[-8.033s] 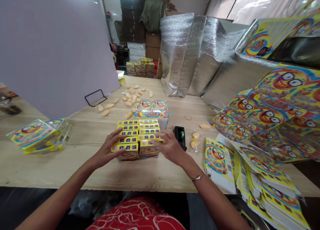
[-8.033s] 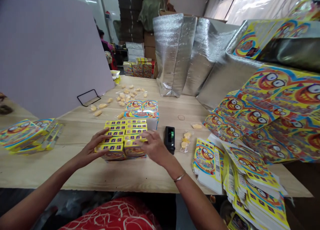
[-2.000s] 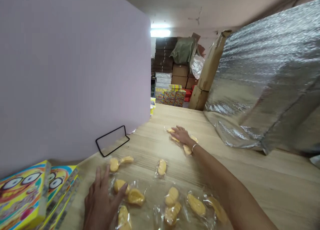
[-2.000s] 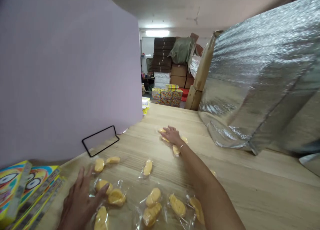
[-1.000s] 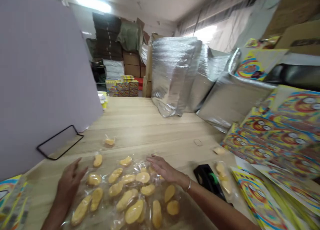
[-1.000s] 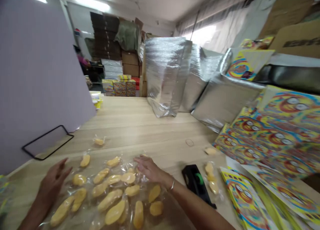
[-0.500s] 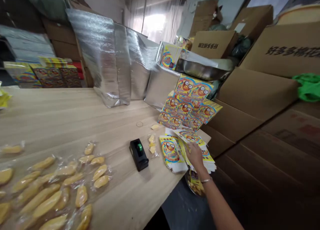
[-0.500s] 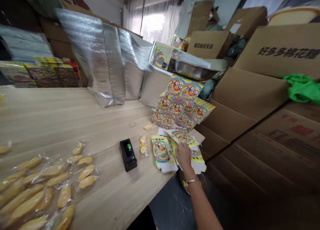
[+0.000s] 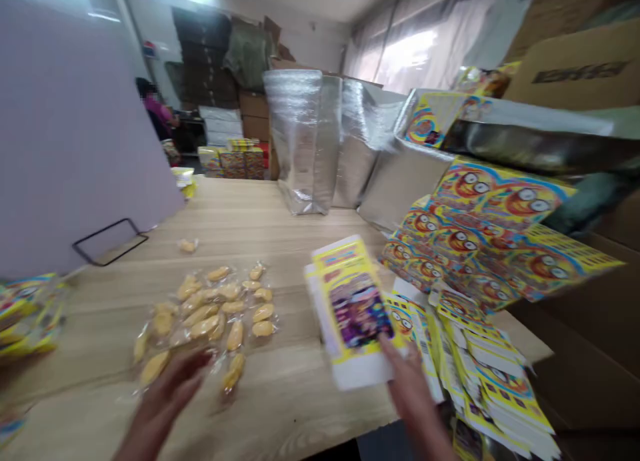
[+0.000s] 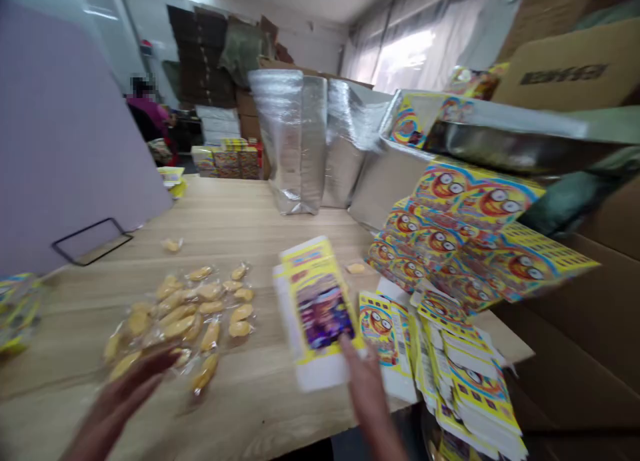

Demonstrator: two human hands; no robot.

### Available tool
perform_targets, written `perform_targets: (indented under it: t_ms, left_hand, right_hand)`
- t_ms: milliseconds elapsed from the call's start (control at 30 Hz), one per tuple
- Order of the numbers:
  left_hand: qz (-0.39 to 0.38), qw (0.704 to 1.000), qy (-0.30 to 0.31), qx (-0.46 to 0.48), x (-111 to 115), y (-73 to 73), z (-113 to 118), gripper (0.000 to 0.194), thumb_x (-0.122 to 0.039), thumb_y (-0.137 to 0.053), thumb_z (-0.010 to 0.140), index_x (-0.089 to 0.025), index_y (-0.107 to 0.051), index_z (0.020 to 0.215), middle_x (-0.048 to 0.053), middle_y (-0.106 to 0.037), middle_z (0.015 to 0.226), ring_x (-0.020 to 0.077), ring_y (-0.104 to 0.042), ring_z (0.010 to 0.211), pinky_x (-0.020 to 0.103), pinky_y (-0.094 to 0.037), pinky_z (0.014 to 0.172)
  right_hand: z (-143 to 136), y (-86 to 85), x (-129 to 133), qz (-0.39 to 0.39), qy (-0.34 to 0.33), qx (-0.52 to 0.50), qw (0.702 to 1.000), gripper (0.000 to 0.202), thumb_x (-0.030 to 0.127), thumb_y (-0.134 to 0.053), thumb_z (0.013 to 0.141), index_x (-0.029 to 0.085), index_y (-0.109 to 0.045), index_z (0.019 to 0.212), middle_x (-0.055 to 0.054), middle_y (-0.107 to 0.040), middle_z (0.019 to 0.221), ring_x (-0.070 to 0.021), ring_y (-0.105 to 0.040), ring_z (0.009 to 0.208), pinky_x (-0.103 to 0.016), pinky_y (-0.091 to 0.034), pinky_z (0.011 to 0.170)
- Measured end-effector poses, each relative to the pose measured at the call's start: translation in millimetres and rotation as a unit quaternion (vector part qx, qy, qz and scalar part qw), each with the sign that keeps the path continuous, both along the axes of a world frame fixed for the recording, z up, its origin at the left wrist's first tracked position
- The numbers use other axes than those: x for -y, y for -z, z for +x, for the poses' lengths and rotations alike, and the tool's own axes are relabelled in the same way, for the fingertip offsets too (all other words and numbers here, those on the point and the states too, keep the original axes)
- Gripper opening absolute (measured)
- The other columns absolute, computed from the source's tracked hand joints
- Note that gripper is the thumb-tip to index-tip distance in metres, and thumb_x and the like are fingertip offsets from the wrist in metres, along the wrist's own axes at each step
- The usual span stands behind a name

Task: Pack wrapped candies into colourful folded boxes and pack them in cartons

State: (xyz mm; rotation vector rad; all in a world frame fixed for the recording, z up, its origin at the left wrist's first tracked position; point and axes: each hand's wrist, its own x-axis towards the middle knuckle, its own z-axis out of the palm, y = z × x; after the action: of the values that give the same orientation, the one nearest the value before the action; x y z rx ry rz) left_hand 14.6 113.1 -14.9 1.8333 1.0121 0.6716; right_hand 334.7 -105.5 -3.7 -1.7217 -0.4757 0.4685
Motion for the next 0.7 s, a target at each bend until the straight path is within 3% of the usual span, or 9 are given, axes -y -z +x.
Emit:
perform_targets:
  t_ms: [100,167,233,300,400,467,533,600,700]
  left_hand:
    - [-0.212,0.957,0.031,0.194,37,-5.3,45,0.071,-0.065,-0.063,0.069,-0.029,-0.053,0.129,0.008,-0.067,0.122,0.0325,-0.064,0.107,0.046,-0.055,0.088]
    - [-0.254,0.94,-0.022,0.228,42,-13.0,57,0.07,-0.06,-0.066,0.071,-0.024,-0.053,0.129,0.009,-0.071,0.112,0.0307,-0.068,0.098,0.044,-0.056,0.084]
    - [-0.215,0.954,-0.027,0.209,39,-19.3,50,0.061,-0.055,-0.069,0.071,-0.021,-0.058,0.121,0.009,-0.073,0.106,0.0289,-0.068,0.096,0.041,-0.055,0.085]
    - [-0.147,0.977,0.015,0.156,39,-22.5,32,0.049,-0.05,-0.066,0.077,-0.021,-0.061,0.116,0.007,-0.072,0.108,0.0269,-0.067,0.097,0.037,-0.054,0.086]
    - [-0.046,0.993,0.09,0.058,50,-25.4,5,0.037,-0.044,-0.053,0.087,-0.027,-0.061,0.119,0.005,-0.071,0.112,0.0248,-0.067,0.098,0.034,-0.053,0.087]
    - [0.013,0.994,0.111,0.003,60,-30.6,-8,0.034,-0.044,-0.051,0.088,-0.029,-0.064,0.116,0.005,-0.072,0.11,0.0254,-0.067,0.096,0.033,-0.052,0.086]
    - [0.026,0.992,0.119,-0.017,66,-38.7,-19,0.038,-0.049,-0.056,0.084,-0.028,-0.067,0.114,0.006,-0.072,0.111,0.0274,-0.066,0.098,0.034,-0.051,0.088]
    - [-0.02,0.988,0.149,0.022,65,-46.3,-28,0.052,-0.06,-0.056,0.079,-0.028,-0.065,0.119,0.007,-0.065,0.124,0.0309,-0.059,0.113,0.039,-0.046,0.098]
    - [-0.148,0.967,0.188,0.088,53,-48.2,-35,0.063,-0.07,-0.051,0.077,-0.028,-0.064,0.121,0.007,-0.061,0.13,0.0313,-0.051,0.125,0.043,-0.04,0.104]
  right_hand:
    - [-83,35.9,-43,0.004,-0.13,-0.072,0.989,0.05,0.062,-0.047,0.085,0.018,-0.063,0.105,-0.009,-0.07,0.071,-0.0308,-0.07,0.069,-0.047,-0.059,0.062]
    - [-114,42.2,-60,0.016,-0.211,-0.023,0.977,0.047,0.056,-0.05,0.087,0.017,-0.061,0.111,-0.013,-0.072,0.088,-0.0325,-0.07,0.083,-0.05,-0.059,0.07]
    - [-123,31.8,-68,0.042,-0.227,0.133,0.964,0.044,0.044,-0.053,0.089,0.019,-0.055,0.125,-0.016,-0.065,0.117,-0.0334,-0.063,0.107,-0.053,-0.053,0.088]
    - [-121,11.5,-73,0.073,-0.219,0.309,0.923,0.05,0.029,-0.053,0.089,0.023,-0.043,0.138,-0.014,-0.051,0.138,-0.0316,-0.048,0.127,-0.054,-0.043,0.104]
    - [-119,-18.3,-81,0.1,-0.234,0.425,0.869,0.061,0.023,-0.055,0.088,0.021,-0.034,0.145,-0.015,-0.039,0.147,-0.0316,-0.033,0.138,-0.054,-0.033,0.111]
    - [-120,-30.9,-86,0.119,-0.235,0.409,0.874,0.05,0.025,-0.056,0.088,0.019,-0.044,0.137,-0.017,-0.05,0.136,-0.0313,-0.043,0.13,-0.053,-0.038,0.106]
    - [-121,-38.2,-89,0.16,-0.278,0.339,0.885,0.022,0.026,-0.055,0.091,0.02,-0.061,0.111,-0.012,-0.065,0.108,-0.0257,-0.059,0.107,-0.045,-0.049,0.092]
    - [-121,-42.8,-89,0.222,-0.347,0.248,0.877,0.011,0.028,-0.057,0.091,0.021,-0.063,0.084,-0.006,-0.066,0.084,-0.0192,-0.063,0.085,-0.035,-0.053,0.078]
    - [-121,-47.0,-89,0.287,-0.413,0.18,0.846,0.019,0.03,-0.064,0.086,0.021,-0.06,0.07,-0.004,-0.067,0.077,-0.0165,-0.064,0.078,-0.033,-0.054,0.078]
